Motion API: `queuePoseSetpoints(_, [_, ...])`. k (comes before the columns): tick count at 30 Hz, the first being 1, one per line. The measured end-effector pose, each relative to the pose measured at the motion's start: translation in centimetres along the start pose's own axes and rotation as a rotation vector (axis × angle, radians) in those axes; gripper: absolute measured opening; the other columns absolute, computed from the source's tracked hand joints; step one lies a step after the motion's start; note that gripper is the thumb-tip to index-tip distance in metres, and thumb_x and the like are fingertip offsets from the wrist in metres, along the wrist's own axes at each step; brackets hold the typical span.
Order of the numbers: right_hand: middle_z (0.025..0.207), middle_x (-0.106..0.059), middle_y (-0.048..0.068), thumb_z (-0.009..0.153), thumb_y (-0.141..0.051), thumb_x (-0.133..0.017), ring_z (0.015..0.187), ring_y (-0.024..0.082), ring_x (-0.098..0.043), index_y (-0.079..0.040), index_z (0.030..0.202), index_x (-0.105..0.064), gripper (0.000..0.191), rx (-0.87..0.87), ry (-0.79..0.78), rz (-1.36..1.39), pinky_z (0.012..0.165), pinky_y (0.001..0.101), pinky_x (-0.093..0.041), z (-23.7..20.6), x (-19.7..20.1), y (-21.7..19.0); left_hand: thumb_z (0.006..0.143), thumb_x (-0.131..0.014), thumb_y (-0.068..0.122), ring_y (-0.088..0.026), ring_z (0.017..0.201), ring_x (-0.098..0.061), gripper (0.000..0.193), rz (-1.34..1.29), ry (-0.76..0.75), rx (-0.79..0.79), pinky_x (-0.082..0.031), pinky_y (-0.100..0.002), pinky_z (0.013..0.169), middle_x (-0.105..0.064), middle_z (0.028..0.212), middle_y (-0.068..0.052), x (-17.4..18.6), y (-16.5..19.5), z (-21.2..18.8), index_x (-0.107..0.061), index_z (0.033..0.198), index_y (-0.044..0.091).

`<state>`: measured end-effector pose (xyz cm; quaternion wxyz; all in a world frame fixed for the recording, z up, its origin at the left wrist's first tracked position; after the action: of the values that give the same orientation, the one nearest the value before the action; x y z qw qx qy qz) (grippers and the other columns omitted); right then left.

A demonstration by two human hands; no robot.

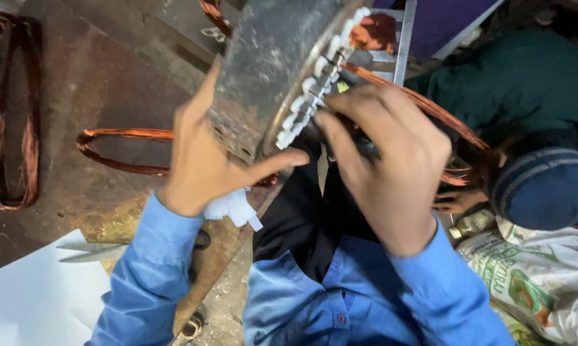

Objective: The person winds copper wire around a motor stator, inserting white insulating strips between the coils. The person holds the stator with one hand and manipulates the wire with the other, occasionally picking up new strips from the table.

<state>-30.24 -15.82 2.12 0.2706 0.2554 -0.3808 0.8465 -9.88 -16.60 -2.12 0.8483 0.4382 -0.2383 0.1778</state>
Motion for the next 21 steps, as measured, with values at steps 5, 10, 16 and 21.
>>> queuePoseSetpoints(5, [0.112, -0.069, 0.02, 0.071, -0.018, -0.088, 0.099, 0.038, -0.064, 0.008, 0.114, -0.071, 0.053, 0.08, -0.033, -0.208, 0.084, 0.0452, -0.05, -1.5, -0.4, -1.0, 0.082, -0.1, 0.035, -0.032, 0.136, -0.061, 0.071, 0.005, 0.01, -0.034, -0.049, -0.039, 0.119, -0.061, 0.143, -0.018, -0.8, -0.4, -0.7, -0.064, 0.135, 0.004])
queuePoseSetpoints(10, [0.13, -0.064, 0.013, 0.096, -0.018, -0.086, 0.12, 0.031, -0.061, -0.003, 0.126, -0.068, 0.038, 0.017, 0.089, -0.162, 0.105, 0.0384, -0.051, -0.7, 2.0, -0.4, 0.085, -0.092, 0.044, -0.038, 0.145, -0.049, 0.082, -0.006, 0.017, 0.022, -0.042, -0.043, 0.123, -0.048, 0.152, -0.024, 0.0, 0.5, -1.4, -0.057, 0.144, -0.001])
queuePoseSetpoints(16, [0.117, -0.07, 0.003, 0.104, -0.017, -0.07, 0.1, 0.019, -0.066, -0.001, 0.122, -0.064, 0.025, -0.278, 0.186, 0.411, 0.092, 0.0321, -0.055, 1.4, 4.8, 3.5, 0.096, -0.069, 0.056, -0.026, 0.127, -0.058, 0.072, 0.085, 0.195, 0.076, -0.047, -0.036, 0.108, -0.054, 0.15, -0.013, 1.6, 2.7, -4.2, -0.06, 0.139, -0.001])
queuePoseSetpoints(21, [0.099, -0.071, 0.005, 0.102, -0.009, -0.073, 0.089, 0.019, -0.073, 0.003, 0.115, -0.066, 0.019, -0.472, 0.081, 0.372, 0.081, 0.0319, -0.055, 2.4, 4.7, 5.6, 0.102, -0.065, 0.062, -0.013, 0.095, -0.068, 0.071, -0.115, 0.247, 0.189, -0.053, -0.022, 0.076, -0.055, 0.14, -0.015, 1.2, 2.6, -6.7, -0.062, 0.133, -0.002])
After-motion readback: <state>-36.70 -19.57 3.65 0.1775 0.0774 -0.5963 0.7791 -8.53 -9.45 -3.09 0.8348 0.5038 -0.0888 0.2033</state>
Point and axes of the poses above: each hand's wrist, its own z-axis towards the middle knuckle, its own x-axis out of the back of the hand, y = z × x, the point moved 2 cm from there along z, towards the middle knuckle
